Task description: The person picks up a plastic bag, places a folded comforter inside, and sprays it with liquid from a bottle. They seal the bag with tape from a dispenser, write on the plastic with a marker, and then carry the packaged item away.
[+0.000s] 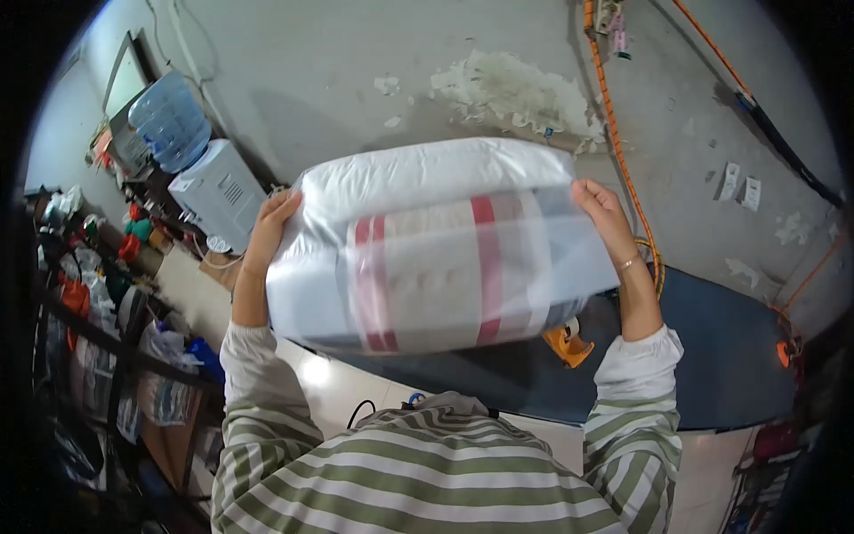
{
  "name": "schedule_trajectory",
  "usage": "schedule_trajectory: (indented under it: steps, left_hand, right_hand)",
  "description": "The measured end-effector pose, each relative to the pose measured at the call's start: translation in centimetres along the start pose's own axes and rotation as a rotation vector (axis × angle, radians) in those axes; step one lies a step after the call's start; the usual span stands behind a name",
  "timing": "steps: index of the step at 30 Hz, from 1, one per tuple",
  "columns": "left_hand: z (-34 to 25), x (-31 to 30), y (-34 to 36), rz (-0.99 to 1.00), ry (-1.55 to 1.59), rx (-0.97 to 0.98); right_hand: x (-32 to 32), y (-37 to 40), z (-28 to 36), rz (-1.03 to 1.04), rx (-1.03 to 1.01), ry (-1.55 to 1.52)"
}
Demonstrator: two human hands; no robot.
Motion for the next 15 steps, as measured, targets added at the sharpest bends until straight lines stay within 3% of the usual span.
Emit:
schedule_trajectory:
  steps: [2, 3, 7, 10, 15]
  left_hand:
    - [1.6, 0.6, -4.5, 0.125, 0.182, -0.072]
    - [1.9, 0.6, -6.0, 0.126, 0.201, -0.118]
    - [4.5, 0.6, -11.8, 0.169, 0.268, -0.24]
    - [4.4, 1.8, -13.6, 0.203, 0.282, -0.274]
    - [5.1, 1.1, -14.4, 0.188, 0.283, -0.27]
  right_hand:
    - [-1.1, 0.2, 0.4, -0.165, -0.034, 0.011]
    - [-1.8, 0.4, -0.1, -0.166, 0.053, 0.009]
    - [-0.3, 1.4, 1.5, -0.118, -0.024, 0.076]
    - [-0.4, -1.9, 0.4, -0.202, 0.003, 0.327]
    - [1.0, -7.5, 3.4, -0.28, -0.104, 0.337]
Point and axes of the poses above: each hand's wrist, its own y-axis away from the middle knuckle, its own x-axis out of the palm, z = x × y, the point moved 8 cm from there along -y, towards the middle knuckle, and after that the axes turned 6 degrees about -y, right-handed, at the moved point
